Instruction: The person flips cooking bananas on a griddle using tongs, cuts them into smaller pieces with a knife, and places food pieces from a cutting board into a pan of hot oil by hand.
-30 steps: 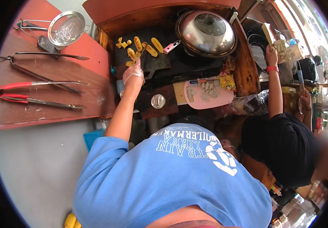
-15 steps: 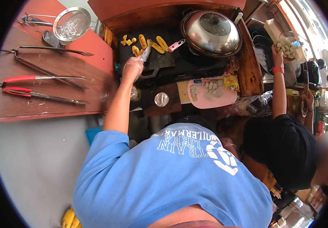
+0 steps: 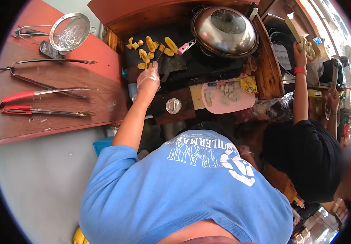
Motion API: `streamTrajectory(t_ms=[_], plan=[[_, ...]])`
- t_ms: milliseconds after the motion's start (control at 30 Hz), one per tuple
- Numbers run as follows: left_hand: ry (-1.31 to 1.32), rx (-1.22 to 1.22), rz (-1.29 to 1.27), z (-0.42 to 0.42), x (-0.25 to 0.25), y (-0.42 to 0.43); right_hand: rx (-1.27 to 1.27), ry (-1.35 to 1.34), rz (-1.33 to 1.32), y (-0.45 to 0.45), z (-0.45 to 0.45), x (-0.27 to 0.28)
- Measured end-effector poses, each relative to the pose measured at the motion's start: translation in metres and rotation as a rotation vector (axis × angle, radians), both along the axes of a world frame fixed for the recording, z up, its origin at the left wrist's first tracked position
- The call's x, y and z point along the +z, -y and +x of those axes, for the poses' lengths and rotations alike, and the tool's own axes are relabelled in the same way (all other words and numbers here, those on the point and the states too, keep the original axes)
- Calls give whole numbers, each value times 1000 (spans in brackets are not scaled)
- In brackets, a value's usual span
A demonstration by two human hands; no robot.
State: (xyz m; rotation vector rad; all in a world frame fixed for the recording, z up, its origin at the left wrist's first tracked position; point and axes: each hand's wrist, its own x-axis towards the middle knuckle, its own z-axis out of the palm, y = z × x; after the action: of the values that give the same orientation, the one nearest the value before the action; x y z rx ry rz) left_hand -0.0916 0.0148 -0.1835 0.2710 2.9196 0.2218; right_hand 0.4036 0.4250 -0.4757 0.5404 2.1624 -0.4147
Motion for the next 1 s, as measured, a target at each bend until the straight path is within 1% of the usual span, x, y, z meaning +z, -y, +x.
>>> streamTrajectory(t_ms=[33,100,133,200,233,267,300,333,367,400,433,467,500,533,600,633,700,733,800,867,933,967,1000], plan=[[3,0,0,0,-3,0,0,3,0,0,-2,3],[21,-24,-14,0,-15,0,155,-26,-24,1,-6,11],[23,-25,-14,-1,-21,4,154,-24,-24,2,-9,12],[65,54,34,-7,-30,15,60,2,-77,-1,-16,13],[45,73,77,-8,-33,20,57,-1,-75,-7,-10,1],[45,70,77,-10,-31,23,58,-63,-94,-14,4,-23],[49,98,204,-10,-26,25,61,-123,-116,-13,8,-27],[54,127,329,-9,-21,28,61,-121,-121,-11,13,-31],[31,135,359,-8,-15,28,32,-98,-78,-12,17,-34],[28,132,361,-7,-15,27,2,-77,-32,-11,14,-29],[-41,94,284,-5,-15,26,-3,-81,-29,-10,8,-21],[-108,56,207,-2,-16,25,-69,-60,-48,-7,2,-12],[-127,57,167,8,-4,17,-134,-38,-70,-5,-2,-4],[-126,53,167,13,-3,12,-138,-37,-71,-4,-3,2],[-135,-15,180,22,-3,3,3,-59,-81,-2,-1,10],[-68,-24,145,23,-1,-2,-1,-58,-80,-5,6,-3],[-74,-23,110,24,-5,-6,-171,-18,-108,-10,12,-18],[-80,-22,71,24,-5,-9,-186,-19,-106,-11,14,-21],[-47,-61,33,22,-6,-15,314,-73,115,-9,14,-23],[-12,-70,-77,19,-13,-19,92,1,-9,0,-14,15],[-7,-78,-77,19,-30,-18,-222,-27,-9,2,-15,8],[-12,-52,-55,19,-34,-15,-242,-26,-21,3,-15,2],[-17,-25,-32,18,-34,-11,-74,-16,38,3,-18,0]])
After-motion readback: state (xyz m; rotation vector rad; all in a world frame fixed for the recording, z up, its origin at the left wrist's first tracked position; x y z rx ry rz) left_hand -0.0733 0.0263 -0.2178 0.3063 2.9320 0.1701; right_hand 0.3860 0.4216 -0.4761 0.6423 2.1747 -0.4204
